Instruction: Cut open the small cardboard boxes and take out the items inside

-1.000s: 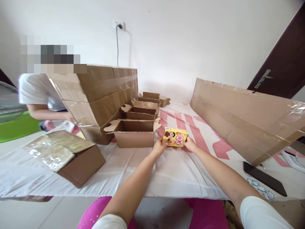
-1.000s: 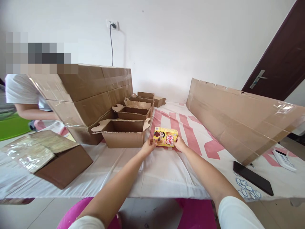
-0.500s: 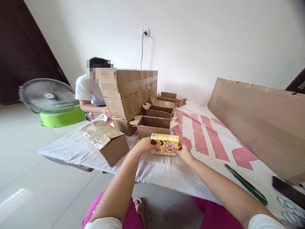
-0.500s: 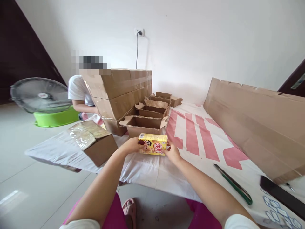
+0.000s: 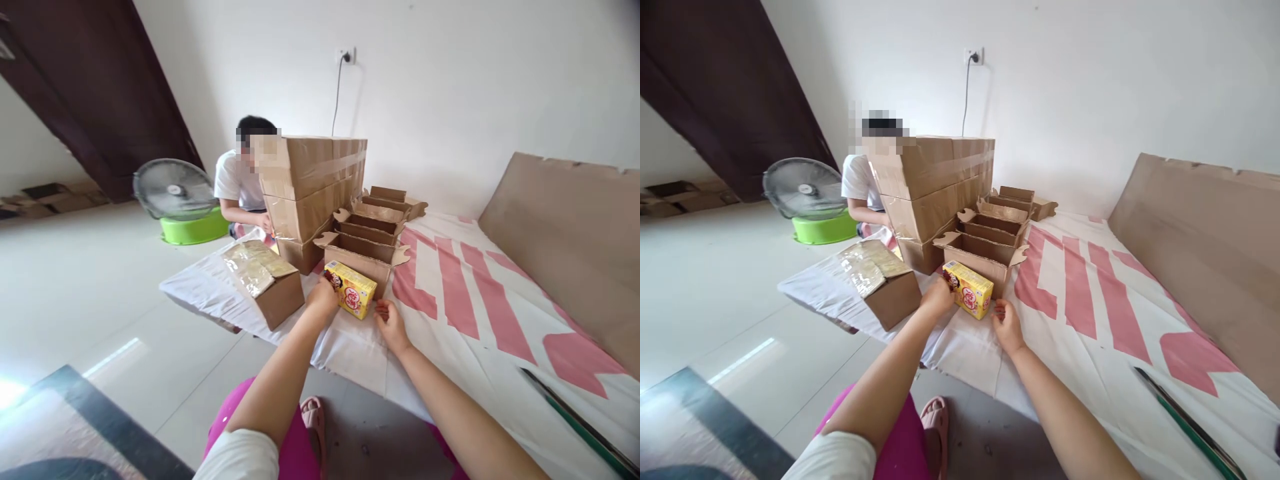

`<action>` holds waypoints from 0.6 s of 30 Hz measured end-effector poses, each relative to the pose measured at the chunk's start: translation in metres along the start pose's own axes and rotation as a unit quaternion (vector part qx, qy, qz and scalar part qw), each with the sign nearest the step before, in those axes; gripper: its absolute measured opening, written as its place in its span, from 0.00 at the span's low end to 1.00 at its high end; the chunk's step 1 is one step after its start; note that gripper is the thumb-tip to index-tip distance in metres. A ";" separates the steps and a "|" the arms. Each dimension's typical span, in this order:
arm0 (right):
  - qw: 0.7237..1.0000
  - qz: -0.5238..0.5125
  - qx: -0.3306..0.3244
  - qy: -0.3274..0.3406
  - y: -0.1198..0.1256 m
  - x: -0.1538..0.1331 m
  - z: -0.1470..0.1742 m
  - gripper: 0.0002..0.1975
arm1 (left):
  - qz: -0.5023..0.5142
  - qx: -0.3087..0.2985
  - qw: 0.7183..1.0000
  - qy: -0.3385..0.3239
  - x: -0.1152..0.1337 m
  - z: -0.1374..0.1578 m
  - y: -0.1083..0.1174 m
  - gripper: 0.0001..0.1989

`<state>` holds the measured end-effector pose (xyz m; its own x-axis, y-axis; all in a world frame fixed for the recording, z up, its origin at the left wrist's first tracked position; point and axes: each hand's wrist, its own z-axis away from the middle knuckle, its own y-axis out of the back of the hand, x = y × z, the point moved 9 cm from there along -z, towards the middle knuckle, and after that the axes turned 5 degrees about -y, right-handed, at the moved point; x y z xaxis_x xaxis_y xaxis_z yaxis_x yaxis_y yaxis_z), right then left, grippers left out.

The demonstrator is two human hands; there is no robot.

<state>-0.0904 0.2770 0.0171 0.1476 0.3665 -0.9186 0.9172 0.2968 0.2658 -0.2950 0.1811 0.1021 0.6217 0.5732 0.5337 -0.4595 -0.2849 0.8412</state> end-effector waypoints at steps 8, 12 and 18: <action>0.998 0.016 -0.063 -0.010 -0.005 -0.008 0.002 0.14 | -0.064 0.088 0.989 -0.097 0.034 0.060 0.070 0.13; 0.991 0.026 -0.131 -0.006 -0.013 -0.015 0.009 0.15 | 0.107 0.355 0.918 -0.139 -0.006 0.077 0.159 0.13; 0.983 0.031 -0.183 -0.008 -0.022 -0.021 0.017 0.18 | 0.342 0.476 0.802 0.110 -0.180 0.013 0.156 0.23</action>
<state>-0.1077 0.2482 0.0253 0.2075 0.3806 -0.9012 0.7127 0.5722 0.4058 -0.4705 0.0236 0.1385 0.2560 0.1237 0.9587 0.1129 -0.9888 0.0975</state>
